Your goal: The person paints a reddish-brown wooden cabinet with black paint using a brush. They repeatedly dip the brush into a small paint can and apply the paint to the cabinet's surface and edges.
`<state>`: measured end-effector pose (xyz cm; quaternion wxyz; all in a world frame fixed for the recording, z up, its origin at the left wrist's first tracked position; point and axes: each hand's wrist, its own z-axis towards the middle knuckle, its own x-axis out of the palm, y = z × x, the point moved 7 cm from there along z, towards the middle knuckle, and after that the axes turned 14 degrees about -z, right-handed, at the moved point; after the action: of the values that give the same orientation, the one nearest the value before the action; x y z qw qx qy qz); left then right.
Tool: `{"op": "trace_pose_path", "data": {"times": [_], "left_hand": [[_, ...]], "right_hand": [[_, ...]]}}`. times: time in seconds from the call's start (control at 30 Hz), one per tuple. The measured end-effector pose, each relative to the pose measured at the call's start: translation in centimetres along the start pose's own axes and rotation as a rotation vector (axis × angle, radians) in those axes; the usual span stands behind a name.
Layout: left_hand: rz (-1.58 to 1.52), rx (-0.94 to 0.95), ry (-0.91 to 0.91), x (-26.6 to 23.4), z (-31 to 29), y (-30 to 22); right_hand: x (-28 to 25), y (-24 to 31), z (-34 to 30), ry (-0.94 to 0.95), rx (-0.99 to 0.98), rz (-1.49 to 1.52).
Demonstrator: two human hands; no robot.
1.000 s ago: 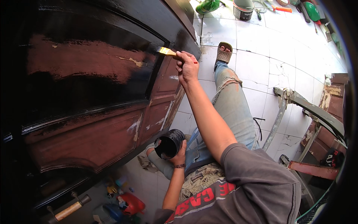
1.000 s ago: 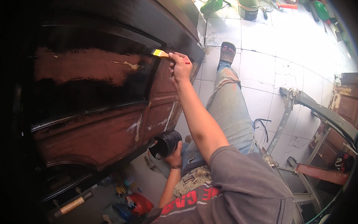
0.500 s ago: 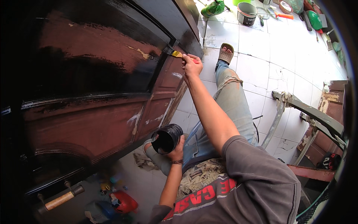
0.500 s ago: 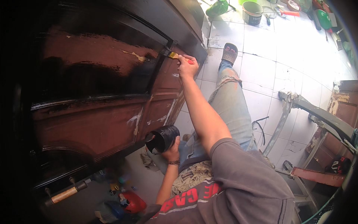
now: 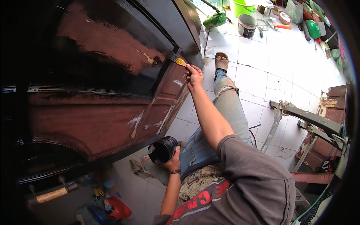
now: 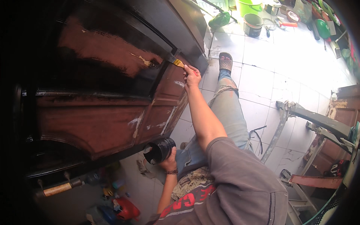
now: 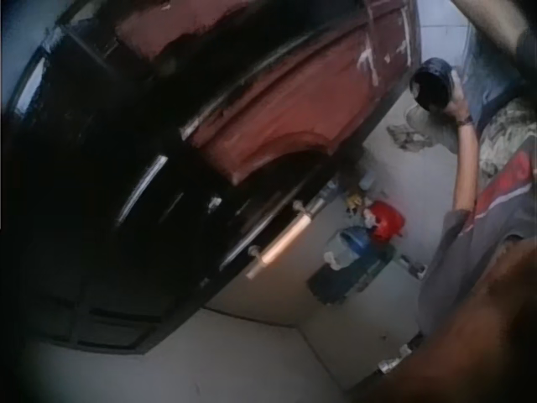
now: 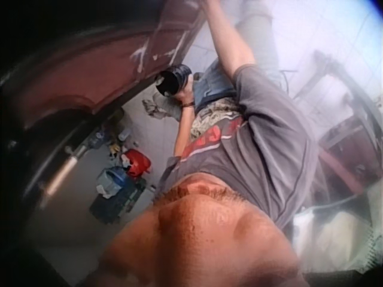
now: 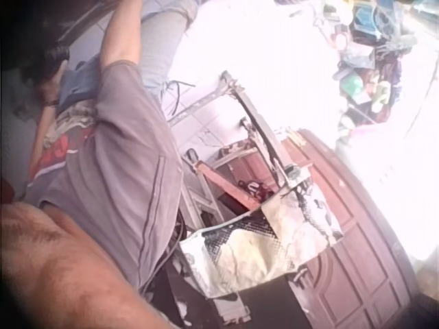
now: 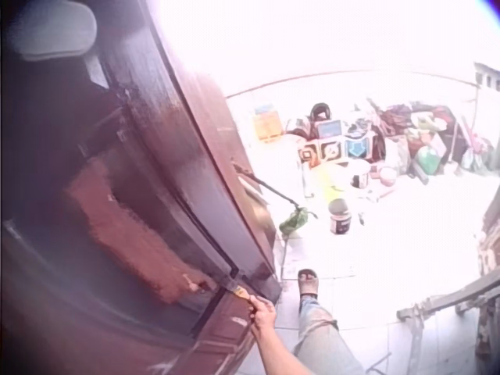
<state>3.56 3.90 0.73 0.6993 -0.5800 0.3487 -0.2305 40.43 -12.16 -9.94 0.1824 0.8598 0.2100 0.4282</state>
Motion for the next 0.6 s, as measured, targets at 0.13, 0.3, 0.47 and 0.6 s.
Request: {"op": "trace_pose_path", "data": {"times": [0.13,0.3,0.47,0.6], "left_hand": [[0.039,0.114,-0.065,-0.2,-0.2,-1.0],[0.057,0.141,-0.03,1.3,0.6,-3.5],[0.115,0.215,0.045,1.6,2.9,-6.3],[0.032,0.407,0.018,1.7,5.5,-8.9]], "right_hand": [[1.6,0.5,-1.5,0.098,0.003,0.124],[0.1,-0.2,-1.6,-0.057,0.021,-0.142],[1.0,8.6,-6.4,0.233,-0.015,-0.295],[8.1,17.5,-16.5,0.715,-0.196,-0.633]]}}
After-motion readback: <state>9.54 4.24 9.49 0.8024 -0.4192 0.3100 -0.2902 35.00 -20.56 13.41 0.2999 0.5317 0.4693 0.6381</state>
